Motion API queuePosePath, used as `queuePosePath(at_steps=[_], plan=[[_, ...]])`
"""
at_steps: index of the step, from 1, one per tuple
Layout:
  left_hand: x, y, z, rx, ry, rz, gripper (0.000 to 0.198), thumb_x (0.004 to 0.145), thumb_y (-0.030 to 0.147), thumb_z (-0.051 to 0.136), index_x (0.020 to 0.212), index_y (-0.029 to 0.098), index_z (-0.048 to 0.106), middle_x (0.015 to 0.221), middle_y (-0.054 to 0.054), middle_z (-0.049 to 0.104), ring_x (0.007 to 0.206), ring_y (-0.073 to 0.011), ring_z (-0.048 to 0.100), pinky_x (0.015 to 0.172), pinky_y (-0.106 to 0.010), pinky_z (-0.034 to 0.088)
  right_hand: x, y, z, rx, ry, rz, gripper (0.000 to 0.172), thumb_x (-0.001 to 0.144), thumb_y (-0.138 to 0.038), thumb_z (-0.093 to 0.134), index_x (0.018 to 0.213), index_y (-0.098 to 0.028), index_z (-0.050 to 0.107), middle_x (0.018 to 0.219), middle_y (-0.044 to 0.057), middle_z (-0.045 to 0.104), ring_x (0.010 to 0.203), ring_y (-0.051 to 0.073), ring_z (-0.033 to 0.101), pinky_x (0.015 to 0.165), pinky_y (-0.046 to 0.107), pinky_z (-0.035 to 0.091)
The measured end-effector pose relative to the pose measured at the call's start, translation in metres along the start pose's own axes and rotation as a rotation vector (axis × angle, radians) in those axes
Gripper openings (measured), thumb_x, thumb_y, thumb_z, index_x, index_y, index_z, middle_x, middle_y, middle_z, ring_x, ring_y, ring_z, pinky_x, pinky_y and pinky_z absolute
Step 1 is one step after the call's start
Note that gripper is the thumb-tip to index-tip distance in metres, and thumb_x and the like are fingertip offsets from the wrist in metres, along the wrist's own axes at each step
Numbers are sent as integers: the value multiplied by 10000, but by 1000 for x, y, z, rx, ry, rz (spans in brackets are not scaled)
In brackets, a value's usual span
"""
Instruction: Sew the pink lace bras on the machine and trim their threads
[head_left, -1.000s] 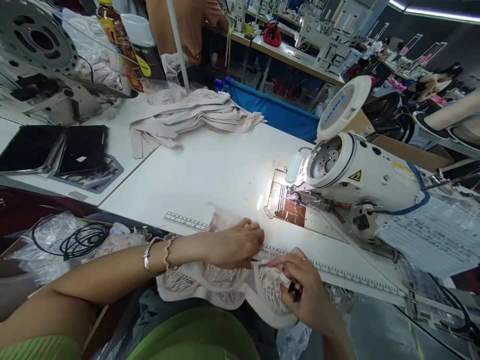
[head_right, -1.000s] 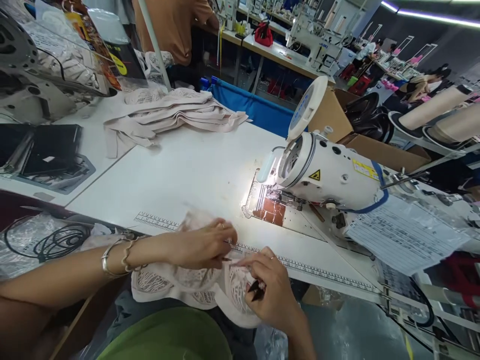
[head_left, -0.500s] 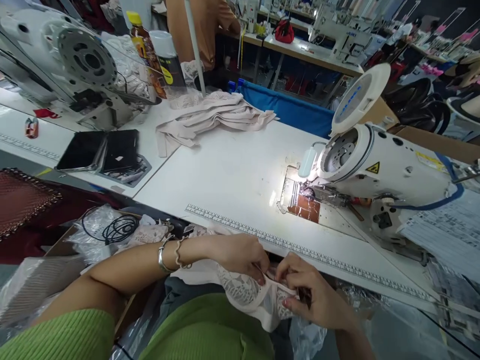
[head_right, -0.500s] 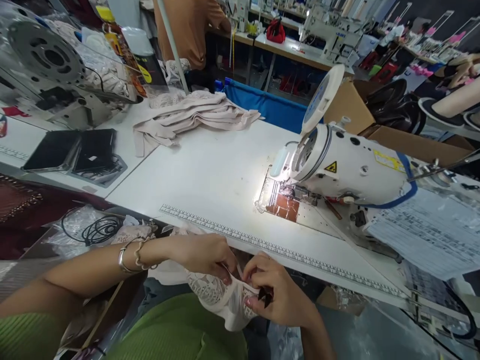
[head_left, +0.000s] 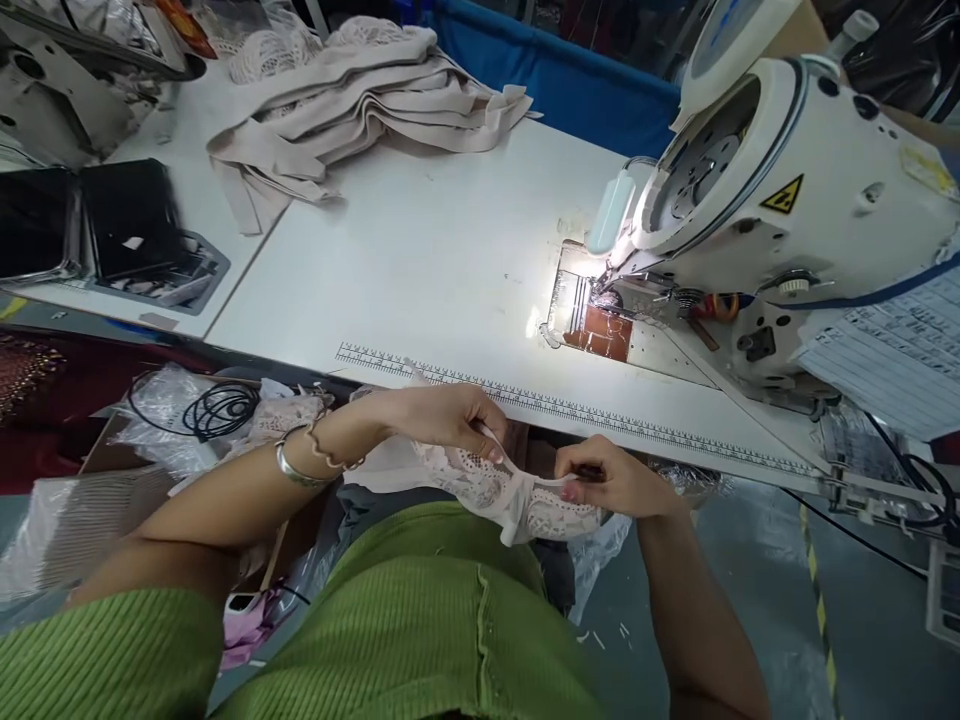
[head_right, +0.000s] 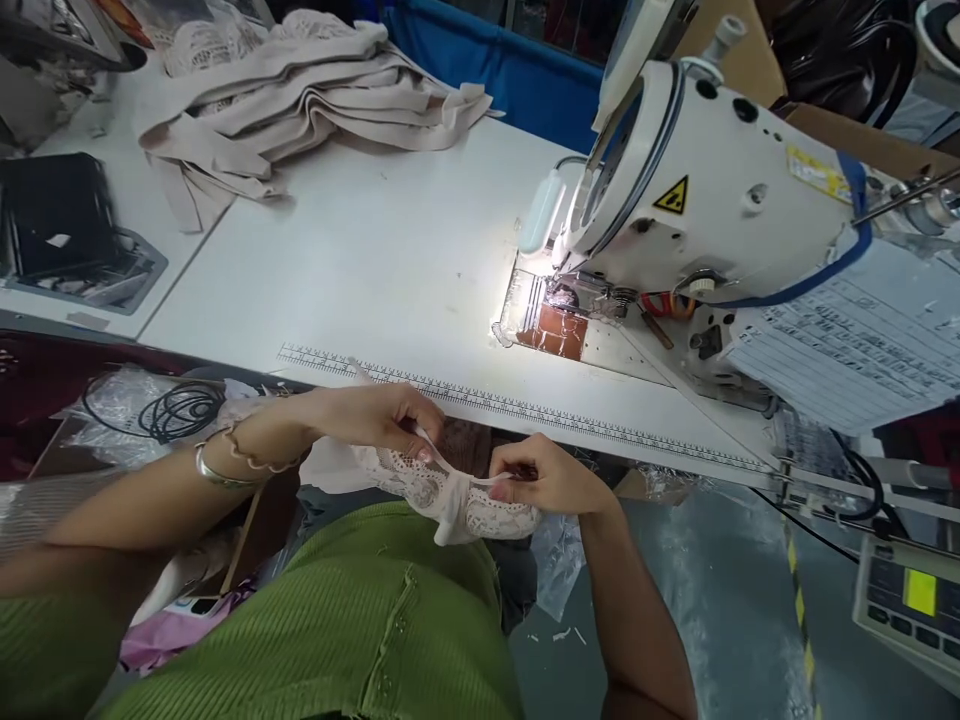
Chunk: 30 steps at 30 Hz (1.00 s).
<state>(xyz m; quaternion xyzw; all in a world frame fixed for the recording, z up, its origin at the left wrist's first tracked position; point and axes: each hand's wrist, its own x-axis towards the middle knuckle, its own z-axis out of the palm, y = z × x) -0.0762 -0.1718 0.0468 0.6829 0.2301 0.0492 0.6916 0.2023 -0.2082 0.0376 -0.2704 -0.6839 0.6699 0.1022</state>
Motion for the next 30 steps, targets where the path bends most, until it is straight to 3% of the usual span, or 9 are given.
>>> queuePosePath(at_steps=[4, 6, 10, 12, 17, 23, 26, 30], plan=[[-3, 3, 1, 5, -34, 1, 383, 966, 399, 572, 660, 177, 515, 592, 48, 361, 519, -83, 294, 508, -244, 268, 1, 0, 2, 17, 116, -66, 491, 884, -470, 695, 576, -215, 410, 813, 43, 606, 637, 126, 507, 610, 287, 414], [-3, 0, -1, -75, -78, 27, 445, 973, 475, 555, 648, 186, 459, 606, 49, 316, 535, -94, 285, 519, -251, 296, 0, 3, 5, 104, 153, -41, 533, 893, -455, 686, 545, -222, 356, 715, 30, 593, 613, 134, 531, 590, 288, 416], [3, -8, -5, -219, -159, 44, 534, 918, 616, 595, 625, 200, 434, 609, 45, 311, 552, -109, 299, 514, -262, 328, 0, 12, 14, 320, 307, 33, 643, 821, -542, 737, 501, -238, 269, 481, -40, 385, 495, 133, 477, 499, 272, 339], [6, -11, -7, -245, -169, 57, 560, 895, 640, 617, 606, 203, 417, 595, 50, 298, 545, -108, 280, 501, -266, 305, 2, 15, 17, 385, 352, 46, 658, 768, -584, 768, 484, -235, 288, 472, -35, 406, 473, 126, 452, 482, 269, 315], [4, -12, -7, -228, -120, 38, 548, 875, 599, 667, 591, 201, 419, 583, 54, 306, 546, -104, 290, 521, -268, 311, 2, 16, 20, 406, 338, 49, 625, 751, -614, 768, 470, -223, 369, 518, 15, 556, 444, 111, 416, 464, 271, 289], [0, -8, 3, -249, 131, 76, 521, 941, 493, 622, 592, 188, 383, 600, 64, 272, 544, -92, 243, 518, -255, 264, -1, 13, 18, 364, 359, -42, 585, 810, -503, 762, 492, -213, 366, 639, 32, 625, 493, 111, 447, 498, 279, 340], [6, -14, 6, -350, 72, 174, 560, 924, 542, 637, 579, 189, 372, 577, 71, 253, 525, -86, 214, 494, -257, 228, -2, 15, 19, 351, 342, -55, 568, 831, -488, 746, 497, -214, 377, 679, 50, 661, 519, 126, 497, 495, 277, 360], [16, -32, 8, -503, 11, 249, 589, 873, 585, 689, 570, 196, 367, 523, 78, 254, 478, -73, 191, 435, -251, 187, 0, 21, 27, 500, 344, -104, 569, 823, -501, 756, 480, -217, 401, 541, 14, 598, 426, 100, 429, 429, 253, 309]])
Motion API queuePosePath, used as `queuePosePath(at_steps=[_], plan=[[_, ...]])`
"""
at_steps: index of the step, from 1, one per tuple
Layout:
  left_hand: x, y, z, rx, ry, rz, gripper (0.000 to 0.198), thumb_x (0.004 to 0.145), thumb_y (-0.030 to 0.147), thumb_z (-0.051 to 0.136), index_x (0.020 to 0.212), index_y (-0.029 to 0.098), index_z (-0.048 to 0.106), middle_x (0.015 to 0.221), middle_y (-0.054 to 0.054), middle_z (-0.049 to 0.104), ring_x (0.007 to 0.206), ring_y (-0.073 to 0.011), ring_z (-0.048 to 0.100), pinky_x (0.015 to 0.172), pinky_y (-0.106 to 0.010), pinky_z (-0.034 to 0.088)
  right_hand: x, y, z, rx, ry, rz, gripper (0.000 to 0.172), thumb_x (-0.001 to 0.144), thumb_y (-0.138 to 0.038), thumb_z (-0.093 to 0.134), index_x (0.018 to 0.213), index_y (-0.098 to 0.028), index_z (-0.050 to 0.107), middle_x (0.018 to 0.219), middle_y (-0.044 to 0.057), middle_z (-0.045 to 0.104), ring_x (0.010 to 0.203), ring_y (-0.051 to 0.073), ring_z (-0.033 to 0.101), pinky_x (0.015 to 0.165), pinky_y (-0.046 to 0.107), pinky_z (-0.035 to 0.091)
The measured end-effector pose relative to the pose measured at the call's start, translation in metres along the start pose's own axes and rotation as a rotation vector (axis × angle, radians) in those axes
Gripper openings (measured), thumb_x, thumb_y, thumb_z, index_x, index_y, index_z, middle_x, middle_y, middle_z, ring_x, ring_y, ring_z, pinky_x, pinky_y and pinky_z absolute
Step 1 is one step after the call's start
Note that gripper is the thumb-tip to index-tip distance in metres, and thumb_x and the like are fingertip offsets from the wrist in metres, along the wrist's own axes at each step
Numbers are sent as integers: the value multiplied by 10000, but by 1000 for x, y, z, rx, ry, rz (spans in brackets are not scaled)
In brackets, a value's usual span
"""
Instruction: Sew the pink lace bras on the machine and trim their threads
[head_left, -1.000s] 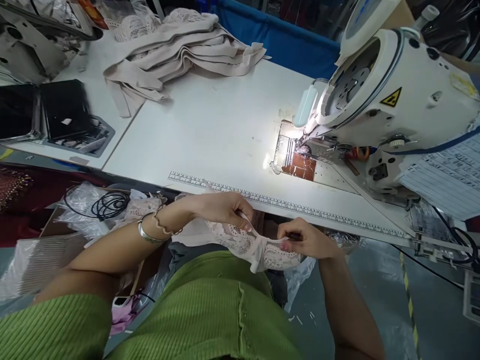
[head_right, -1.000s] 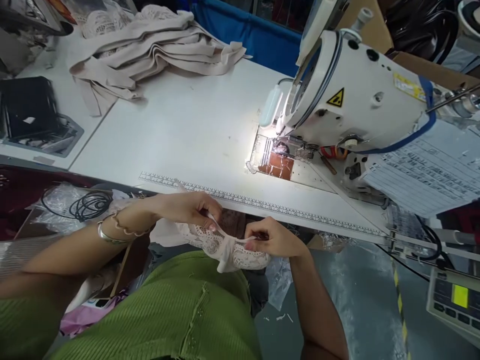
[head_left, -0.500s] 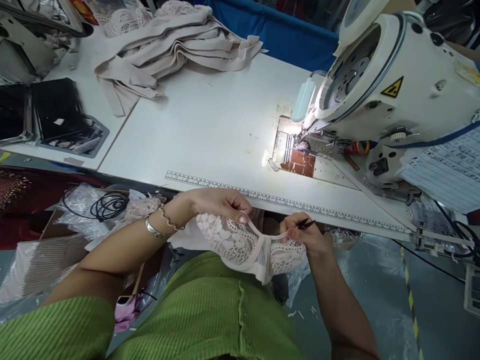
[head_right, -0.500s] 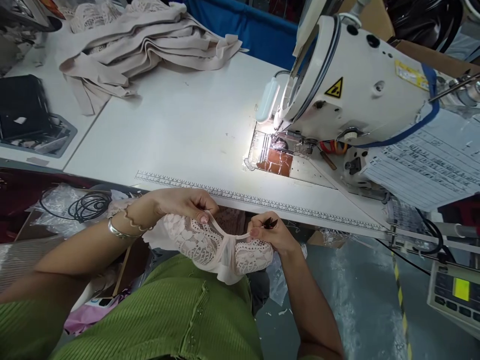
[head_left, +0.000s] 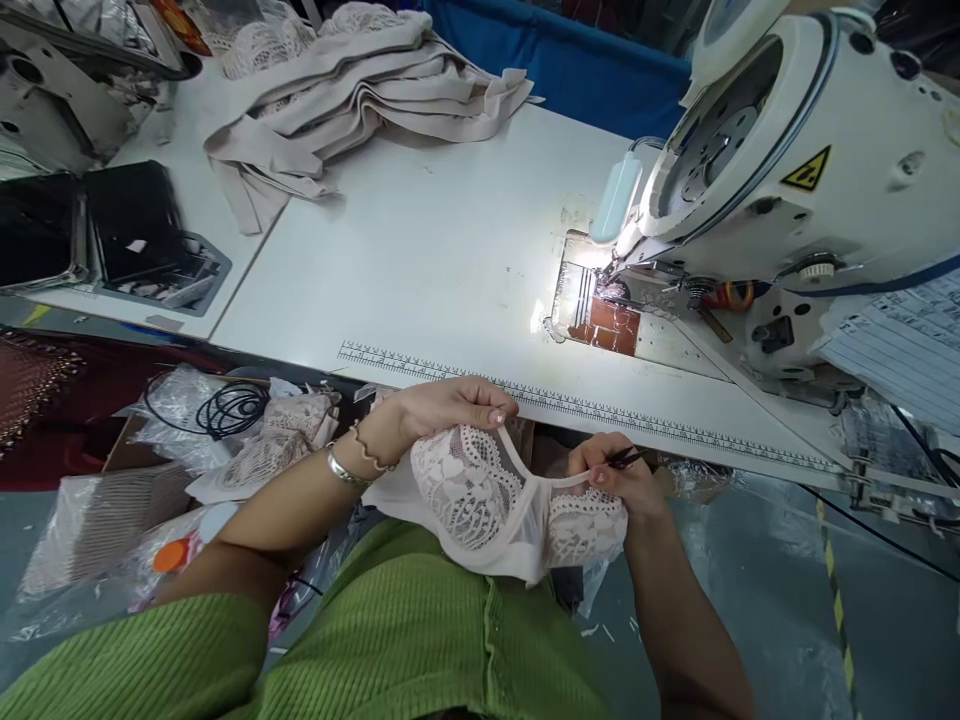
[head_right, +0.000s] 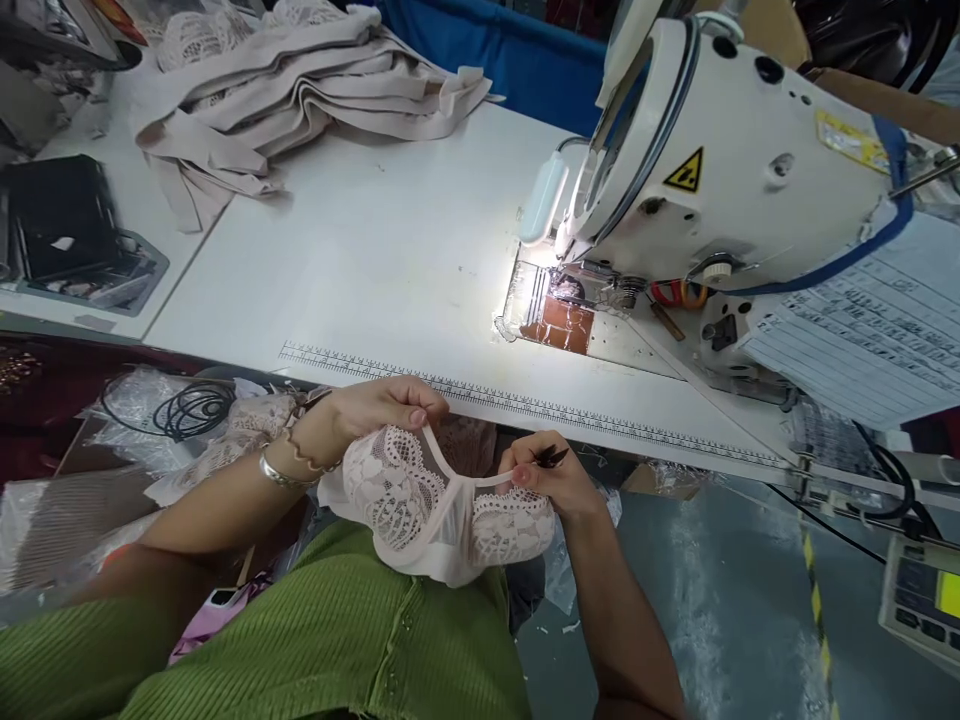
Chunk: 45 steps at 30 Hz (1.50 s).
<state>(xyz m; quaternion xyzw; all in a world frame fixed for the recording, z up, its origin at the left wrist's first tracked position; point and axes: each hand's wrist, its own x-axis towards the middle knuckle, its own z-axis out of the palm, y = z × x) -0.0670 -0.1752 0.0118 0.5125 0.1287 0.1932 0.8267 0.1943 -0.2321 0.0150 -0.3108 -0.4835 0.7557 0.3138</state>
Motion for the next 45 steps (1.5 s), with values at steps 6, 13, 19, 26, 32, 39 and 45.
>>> queuePosePath(at_steps=[6, 13, 19, 26, 32, 39, 45], plan=[[1, -14, 1, -135, 73, -24, 538, 852, 563, 714, 602, 214, 391, 474, 81, 286, 418, -65, 186, 377, -240, 185, -3, 7, 3, 32, 72, 7, 572, 770, -528, 794, 487, -231, 395, 511, -1, 556, 428, 113, 444, 415, 256, 320], [1, 18, -3, 154, 33, -24, 520, 876, 537, 675, 564, 196, 438, 579, 32, 350, 542, -108, 301, 510, -261, 323, -3, -3, -6, -113, -54, -55, 576, 839, -463, 739, 519, -228, 322, 494, -34, 455, 441, 92, 392, 429, 240, 271], [14, 35, -1, 346, -44, -70, 482, 925, 448, 608, 571, 207, 386, 590, 56, 263, 523, -100, 238, 504, -272, 283, 2, -21, 1, -345, -170, 52, 310, 923, -461, 661, 1022, -171, 617, 622, -50, 544, 474, 75, 388, 468, 218, 285], [11, 48, 7, 682, 404, 51, 202, 844, 308, 692, 701, 196, 605, 671, -4, 570, 577, -121, 483, 571, -257, 438, 3, -20, 16, -360, -297, 58, 364, 941, -443, 628, 700, -171, 648, 502, -80, 361, 418, 54, 262, 436, 223, 227], [-73, 52, 64, 635, 117, 12, 239, 994, 343, 565, 1090, 233, 754, 996, -80, 769, 900, -212, 728, 827, -282, 566, -15, -37, 26, -85, 61, -13, 375, 855, -559, 685, 718, -210, 679, 620, 2, 562, 548, 150, 498, 579, 298, 456], [-78, -15, 99, 230, 366, 55, 654, 937, 618, 569, 1441, 201, 562, 1443, -150, 584, 1354, -348, 522, 1154, -431, 395, 3, -42, 51, -347, -7, -82, 491, 915, -569, 597, 608, -198, 503, 583, -36, 374, 537, 108, 352, 516, 258, 303], [-36, -4, 92, -590, 471, 338, 558, 1042, 508, 352, 1384, 153, 613, 1418, -140, 614, 1430, -324, 458, 1229, -471, 294, 7, -61, 43, -726, 27, -140, 356, 970, -423, 550, 730, -168, 611, 591, -25, 477, 531, 100, 396, 510, 242, 285]])
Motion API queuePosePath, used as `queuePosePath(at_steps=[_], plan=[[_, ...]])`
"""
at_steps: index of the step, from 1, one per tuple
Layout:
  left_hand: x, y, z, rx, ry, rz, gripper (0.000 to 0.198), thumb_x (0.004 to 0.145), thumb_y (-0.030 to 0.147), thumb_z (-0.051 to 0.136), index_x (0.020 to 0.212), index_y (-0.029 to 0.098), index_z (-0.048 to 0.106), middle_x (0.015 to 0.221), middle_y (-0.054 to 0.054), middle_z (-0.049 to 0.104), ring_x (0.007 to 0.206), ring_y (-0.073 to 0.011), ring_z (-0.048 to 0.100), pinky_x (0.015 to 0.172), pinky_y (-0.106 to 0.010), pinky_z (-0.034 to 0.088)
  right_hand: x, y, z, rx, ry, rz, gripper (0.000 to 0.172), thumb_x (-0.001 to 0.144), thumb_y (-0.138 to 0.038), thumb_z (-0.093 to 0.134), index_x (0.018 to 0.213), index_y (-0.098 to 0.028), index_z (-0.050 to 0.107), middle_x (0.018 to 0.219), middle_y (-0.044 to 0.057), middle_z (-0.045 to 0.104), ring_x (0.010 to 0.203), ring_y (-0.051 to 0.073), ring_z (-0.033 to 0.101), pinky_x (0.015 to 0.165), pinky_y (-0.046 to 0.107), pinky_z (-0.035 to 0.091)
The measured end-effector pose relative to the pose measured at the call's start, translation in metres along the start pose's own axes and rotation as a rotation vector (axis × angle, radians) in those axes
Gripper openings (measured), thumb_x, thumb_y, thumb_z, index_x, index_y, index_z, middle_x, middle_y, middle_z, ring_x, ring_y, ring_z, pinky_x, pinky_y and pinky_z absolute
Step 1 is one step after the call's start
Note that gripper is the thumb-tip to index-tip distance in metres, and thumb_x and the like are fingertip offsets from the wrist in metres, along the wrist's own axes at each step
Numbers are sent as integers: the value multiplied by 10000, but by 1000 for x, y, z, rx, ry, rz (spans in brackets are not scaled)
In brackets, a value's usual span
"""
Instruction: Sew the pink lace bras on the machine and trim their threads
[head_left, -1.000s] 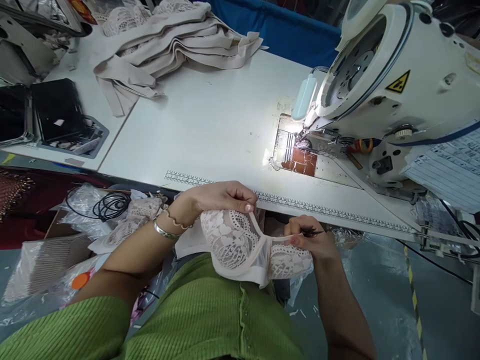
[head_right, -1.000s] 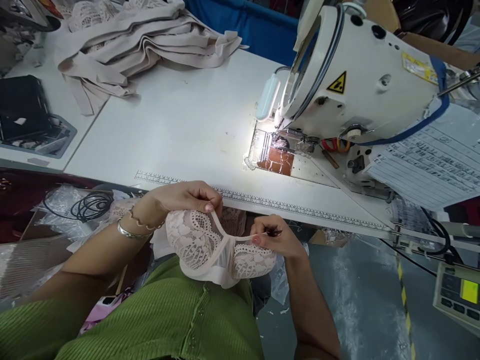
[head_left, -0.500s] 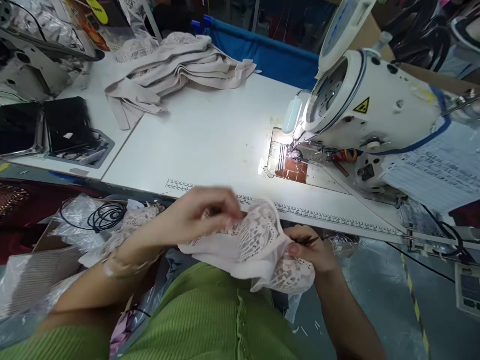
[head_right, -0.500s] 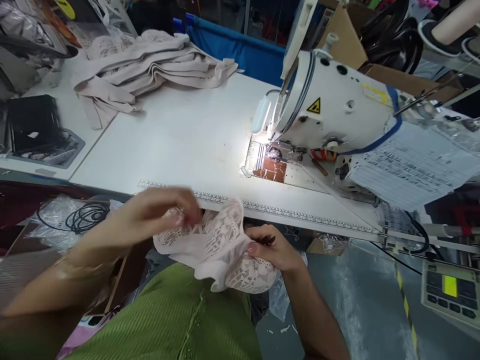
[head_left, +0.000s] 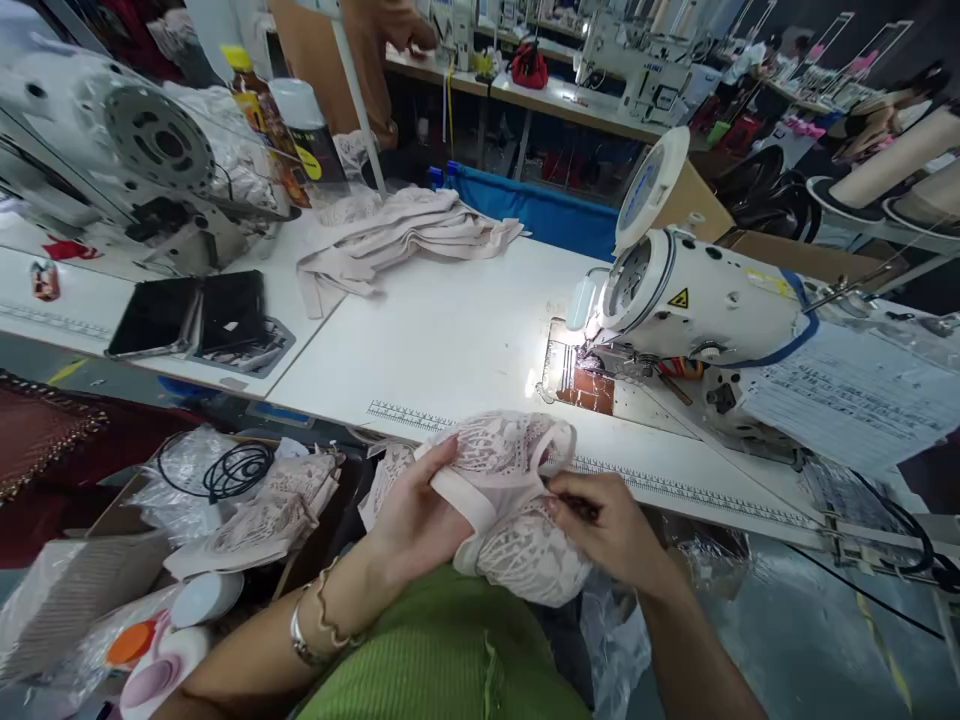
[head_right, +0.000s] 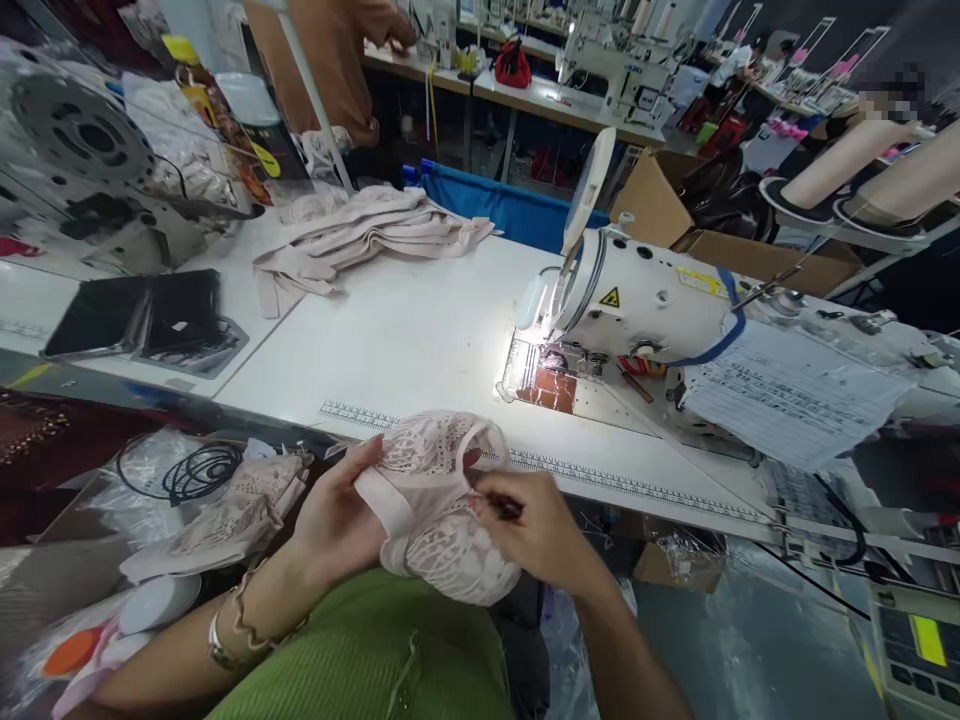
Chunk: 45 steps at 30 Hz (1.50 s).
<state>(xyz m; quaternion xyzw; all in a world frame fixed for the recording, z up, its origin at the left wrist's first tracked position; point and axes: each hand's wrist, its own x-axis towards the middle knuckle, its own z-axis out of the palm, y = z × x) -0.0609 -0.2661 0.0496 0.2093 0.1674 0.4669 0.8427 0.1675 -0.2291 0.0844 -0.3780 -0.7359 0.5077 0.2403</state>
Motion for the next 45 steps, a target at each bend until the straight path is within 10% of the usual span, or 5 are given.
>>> queuePosePath(at_steps=[15, 18, 26, 32, 45], plan=[[28, 10, -9, -354, -183, 36, 801, 1041, 617, 181, 1594, 40, 235, 1547, -204, 449, 1482, -249, 389, 1268, -348, 203, 0, 124, -106, -1003, 838, 289, 407, 904, -310, 456, 1182, -88, 653, 1169, 249, 604, 1166, 404, 489, 941, 587, 454], [32, 10, -6, -335, -165, 79, 793, 1045, 609, 166, 1589, 38, 250, 1534, -199, 469, 1485, -242, 385, 1276, -355, 186, -11, 108, -50, -760, 965, 42, 378, 941, -401, 491, 1156, -135, 652, 1087, 205, 627, 1128, 378, 519, 1009, 624, 413], [34, 1, 9, -303, -261, 119, 705, 1040, 611, 266, 1452, 112, 545, 1519, -123, 512, 1525, -235, 297, 1290, -348, 143, -2, 56, 134, 407, 130, -177, 866, 704, -892, 570, 1335, -301, 630, 1242, 96, 699, 1192, 325, 629, 1056, 475, 499], [28, 0, -5, -280, -179, 234, 479, 1024, 430, 480, 1421, 186, 593, 1487, -69, 559, 1489, -238, 376, 1289, -336, 178, 16, 53, 75, 1205, 658, -82, 468, 866, -697, 600, 1231, -419, 691, 1364, -58, 667, 1312, 173, 579, 1119, 379, 484], [49, 29, -21, -477, 109, 235, 576, 1082, 450, 186, 1554, 198, 400, 1366, -113, 658, 1343, -242, 569, 1258, -439, 259, 16, 73, 24, 1259, 943, -140, 253, 860, -341, 685, 1107, -345, 743, 1326, -38, 695, 1273, 149, 614, 1044, 336, 561]])
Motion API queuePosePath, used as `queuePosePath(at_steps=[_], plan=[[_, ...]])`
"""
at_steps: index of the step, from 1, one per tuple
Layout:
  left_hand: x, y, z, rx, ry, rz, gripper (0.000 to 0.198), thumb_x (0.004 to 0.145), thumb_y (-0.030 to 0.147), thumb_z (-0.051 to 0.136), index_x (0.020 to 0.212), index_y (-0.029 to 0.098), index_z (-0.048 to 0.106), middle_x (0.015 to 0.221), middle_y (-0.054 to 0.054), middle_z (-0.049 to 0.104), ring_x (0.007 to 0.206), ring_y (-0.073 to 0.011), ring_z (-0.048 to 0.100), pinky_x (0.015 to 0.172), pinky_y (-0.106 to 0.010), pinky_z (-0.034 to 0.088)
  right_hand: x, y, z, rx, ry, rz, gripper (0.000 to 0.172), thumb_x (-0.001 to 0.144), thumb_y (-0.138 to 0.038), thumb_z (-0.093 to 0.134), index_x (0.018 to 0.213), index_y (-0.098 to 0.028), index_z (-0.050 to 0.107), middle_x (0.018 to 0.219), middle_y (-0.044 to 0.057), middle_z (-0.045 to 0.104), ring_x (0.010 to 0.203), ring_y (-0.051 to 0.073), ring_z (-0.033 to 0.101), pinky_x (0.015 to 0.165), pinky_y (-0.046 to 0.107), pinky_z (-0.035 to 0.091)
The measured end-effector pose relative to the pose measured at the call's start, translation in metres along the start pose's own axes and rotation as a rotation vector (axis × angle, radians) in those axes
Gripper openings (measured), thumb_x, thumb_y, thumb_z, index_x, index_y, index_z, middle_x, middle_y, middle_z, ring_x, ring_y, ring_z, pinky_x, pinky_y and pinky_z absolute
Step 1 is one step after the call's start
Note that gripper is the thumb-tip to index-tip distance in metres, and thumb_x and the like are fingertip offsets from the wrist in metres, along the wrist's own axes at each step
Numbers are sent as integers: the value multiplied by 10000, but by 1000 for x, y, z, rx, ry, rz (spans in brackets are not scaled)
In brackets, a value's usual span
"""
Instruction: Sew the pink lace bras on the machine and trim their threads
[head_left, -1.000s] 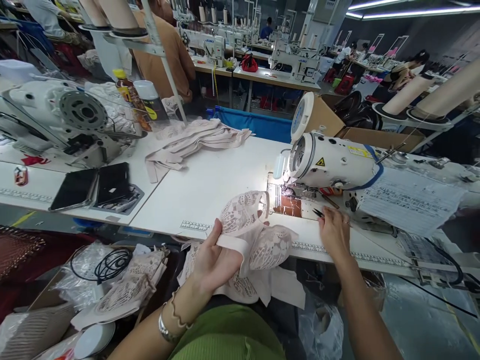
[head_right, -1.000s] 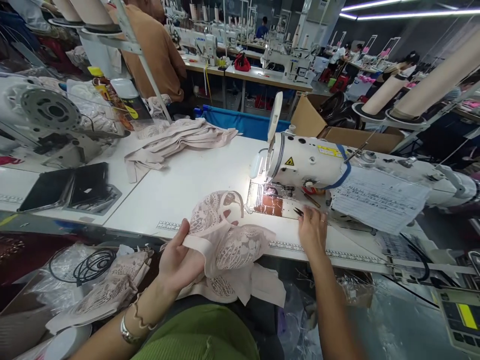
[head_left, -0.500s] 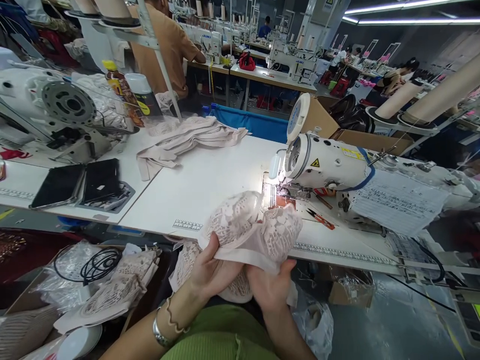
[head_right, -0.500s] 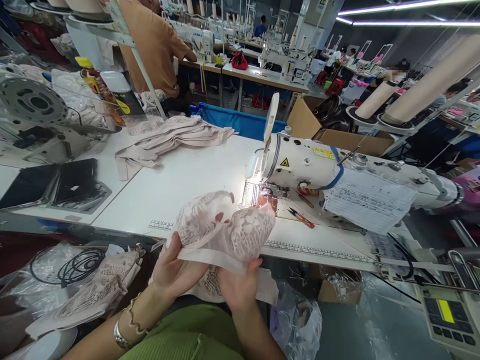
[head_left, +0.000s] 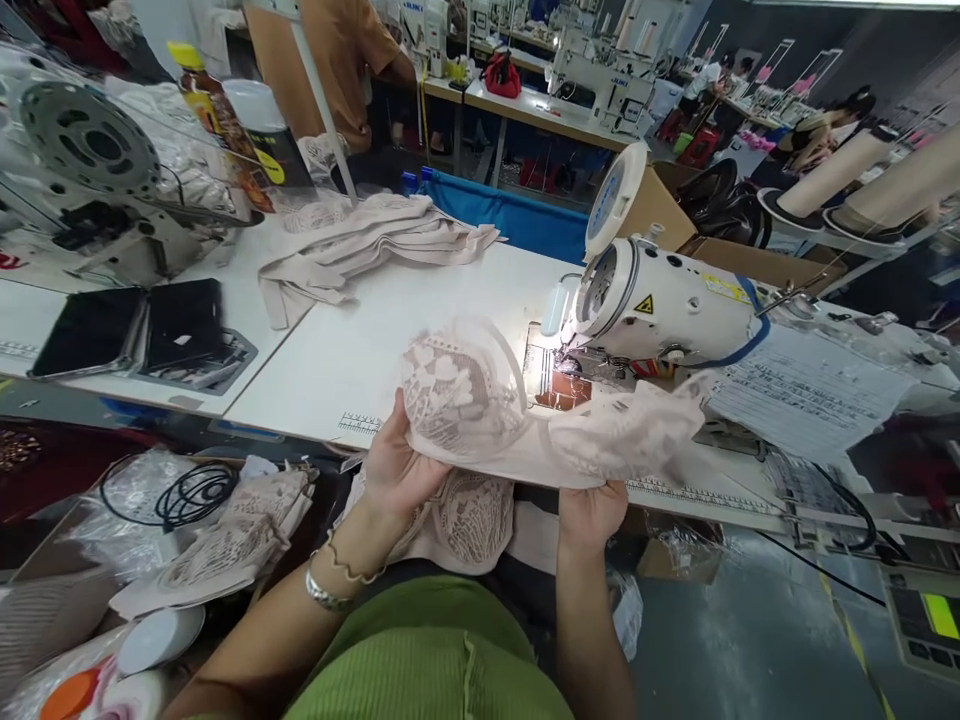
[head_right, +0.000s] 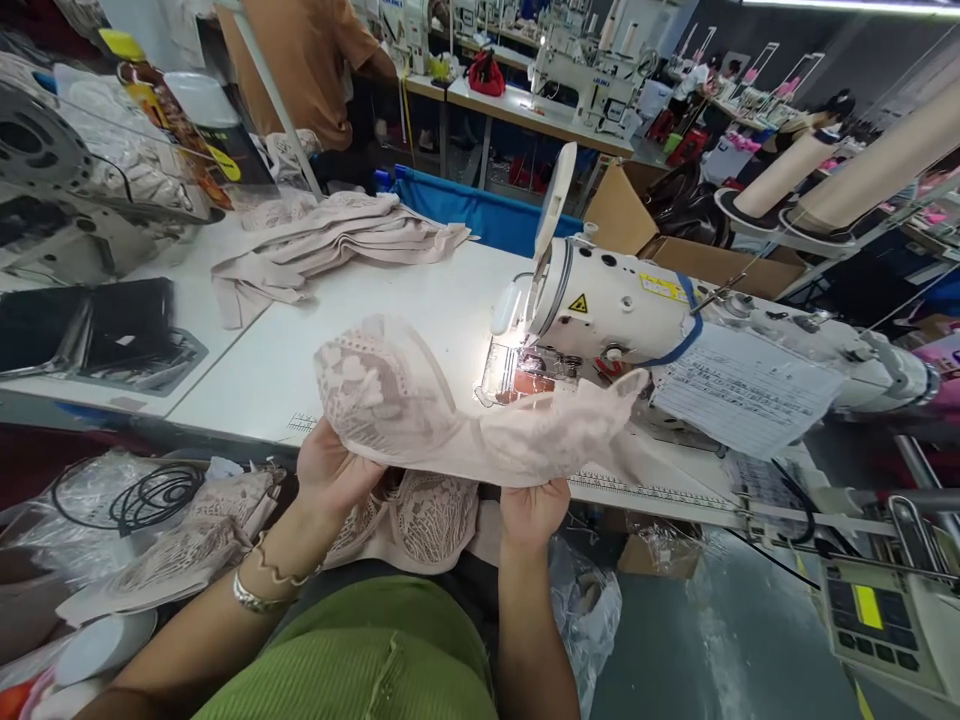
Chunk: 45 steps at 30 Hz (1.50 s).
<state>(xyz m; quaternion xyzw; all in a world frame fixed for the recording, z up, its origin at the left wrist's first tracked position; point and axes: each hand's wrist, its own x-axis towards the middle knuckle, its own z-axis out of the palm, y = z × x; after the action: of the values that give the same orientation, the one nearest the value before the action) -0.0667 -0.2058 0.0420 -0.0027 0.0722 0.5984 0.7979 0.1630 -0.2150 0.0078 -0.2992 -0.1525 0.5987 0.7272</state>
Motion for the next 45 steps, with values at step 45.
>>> queuePosePath(at_steps=[45], plan=[[-5, 58, -17, 1270, 456, 57, 673, 672, 457, 893, 1231, 140, 694, 1143, -131, 763, 1128, -343, 697, 1014, -462, 574, 2, 4, -14, -286, 91, 120, 307, 934, -363, 568, 1175, -245, 717, 1358, 51, 672, 1386, 210, 509, 1225, 509, 331]])
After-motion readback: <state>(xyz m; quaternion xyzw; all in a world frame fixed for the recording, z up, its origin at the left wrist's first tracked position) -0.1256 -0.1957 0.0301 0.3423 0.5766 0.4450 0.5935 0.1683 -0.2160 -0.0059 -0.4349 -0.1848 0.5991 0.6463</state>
